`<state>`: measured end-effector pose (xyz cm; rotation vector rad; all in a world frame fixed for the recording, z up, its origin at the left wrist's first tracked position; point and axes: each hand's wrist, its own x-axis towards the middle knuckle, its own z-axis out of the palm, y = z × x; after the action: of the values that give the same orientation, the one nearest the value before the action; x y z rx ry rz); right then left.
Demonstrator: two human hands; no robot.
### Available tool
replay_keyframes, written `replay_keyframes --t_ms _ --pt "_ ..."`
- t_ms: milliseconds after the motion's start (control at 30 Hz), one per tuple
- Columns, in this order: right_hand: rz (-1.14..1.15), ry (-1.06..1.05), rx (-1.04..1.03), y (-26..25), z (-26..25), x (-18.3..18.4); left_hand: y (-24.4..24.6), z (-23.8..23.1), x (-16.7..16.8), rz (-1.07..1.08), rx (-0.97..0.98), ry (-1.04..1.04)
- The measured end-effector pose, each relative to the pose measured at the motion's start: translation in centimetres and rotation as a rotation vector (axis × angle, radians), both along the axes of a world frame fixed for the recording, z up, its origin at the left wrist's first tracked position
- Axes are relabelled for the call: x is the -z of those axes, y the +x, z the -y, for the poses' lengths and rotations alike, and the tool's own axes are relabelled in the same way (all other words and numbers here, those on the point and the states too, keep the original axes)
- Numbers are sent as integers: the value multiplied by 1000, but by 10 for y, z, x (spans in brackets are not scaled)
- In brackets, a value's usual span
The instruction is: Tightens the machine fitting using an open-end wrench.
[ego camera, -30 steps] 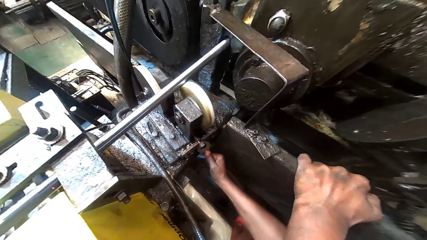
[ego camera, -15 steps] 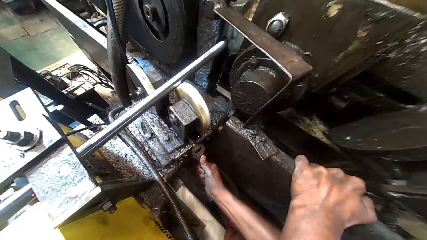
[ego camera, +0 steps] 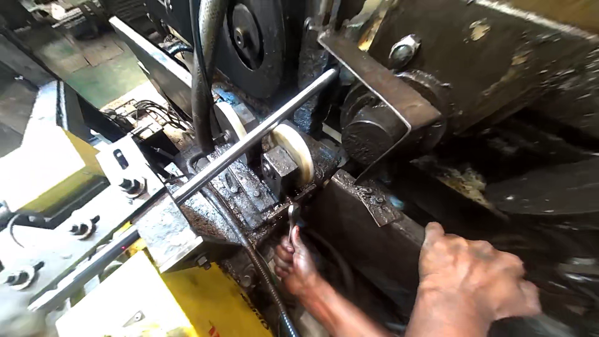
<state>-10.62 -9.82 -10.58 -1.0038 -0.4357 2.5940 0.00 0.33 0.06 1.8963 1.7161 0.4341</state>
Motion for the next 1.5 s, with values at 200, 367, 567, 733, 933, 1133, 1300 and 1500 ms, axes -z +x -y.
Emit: replay_keyframes --t_ms 200,367,567,733,933,1133,1300,1500 --pt "282 546 -51 27 8 40 -1 15 0 48 -54 -3" --pt "431 1025 -77 50 -48 60 -7 8 -10 73 -26 -53" --pt "398 1170 -171 39 -81 56 -7 7 -14 65 -16 -61" --pt "354 1160 -101 32 -76 62 -6 8 -10 55 -30 -44" --pt "201 845 -219 27 -73 56 -6 8 -7 63 -3 -41" --pt "275 827 -228 20 -66 42 -1 13 1 101 -55 44" --pt "177 828 -164 12 -68 47 -1 10 1 73 -60 50" --pt "316 982 -321 64 -53 96 -1 9 -2 94 -34 4"
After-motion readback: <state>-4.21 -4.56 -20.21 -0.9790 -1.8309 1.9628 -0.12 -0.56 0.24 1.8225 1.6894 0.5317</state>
